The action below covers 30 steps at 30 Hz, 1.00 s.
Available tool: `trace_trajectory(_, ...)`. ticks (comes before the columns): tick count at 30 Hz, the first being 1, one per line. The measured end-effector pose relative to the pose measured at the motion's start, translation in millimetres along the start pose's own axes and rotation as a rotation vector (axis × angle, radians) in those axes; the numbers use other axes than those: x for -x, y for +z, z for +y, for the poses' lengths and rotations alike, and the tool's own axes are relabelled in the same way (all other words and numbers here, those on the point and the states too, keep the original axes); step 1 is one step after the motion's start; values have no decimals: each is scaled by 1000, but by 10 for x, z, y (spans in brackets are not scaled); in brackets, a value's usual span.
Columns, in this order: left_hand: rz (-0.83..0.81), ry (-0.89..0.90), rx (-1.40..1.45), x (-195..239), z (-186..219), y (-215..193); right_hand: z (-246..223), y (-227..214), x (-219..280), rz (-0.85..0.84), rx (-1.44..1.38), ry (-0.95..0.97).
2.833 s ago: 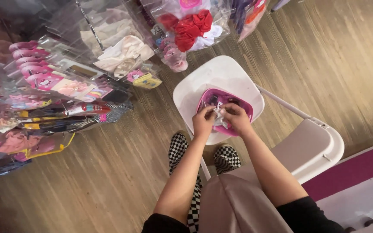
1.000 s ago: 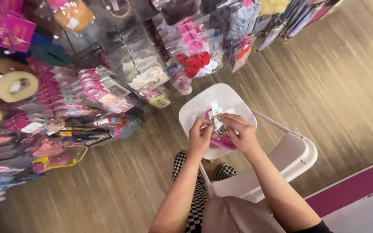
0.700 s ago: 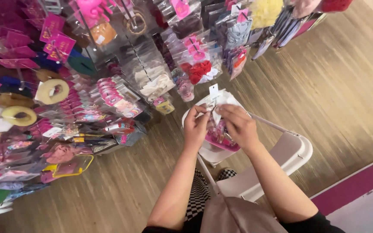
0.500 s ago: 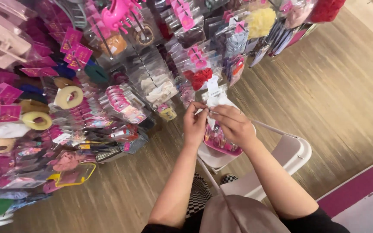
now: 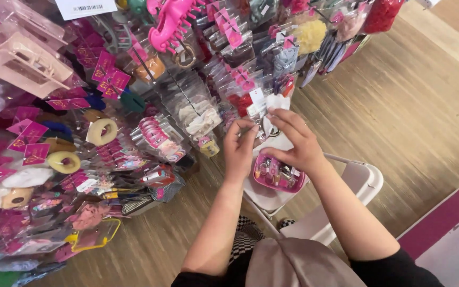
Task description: Organizing hair accessories by picking them from a display rack and placing them into a basket.
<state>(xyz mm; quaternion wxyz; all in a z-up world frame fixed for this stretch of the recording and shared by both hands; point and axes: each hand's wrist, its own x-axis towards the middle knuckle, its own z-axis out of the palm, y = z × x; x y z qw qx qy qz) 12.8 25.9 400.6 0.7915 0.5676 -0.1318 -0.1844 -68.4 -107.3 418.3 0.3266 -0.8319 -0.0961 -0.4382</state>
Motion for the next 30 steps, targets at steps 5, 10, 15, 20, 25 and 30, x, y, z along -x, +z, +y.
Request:
trace_trajectory(5, -23, -7, 102, 74, 213, -89, -152, 47, 10, 10, 42, -25)
trace_trajectory(10, -66, 31, 124, 11, 59, -355, -176, 184, 134, 280, -153, 309)
trace_trajectory(15, -63, -186, 364, -17, -68, -510, -303, 510, 121, 431, -553, 746)
trace_trajectory(20, 57, -197, 337, -52, 137, -683, -169, 524, 222, 568, -485, 816)
trace_trajectory(25, 55, -222, 344, -64, 114, -824, -492, 611, -31, 334, 11, 217)
trace_trajectory(30, 87, -209, 347, -202, -455, -1182, -528, 1028, -58, 62, 129, -101)
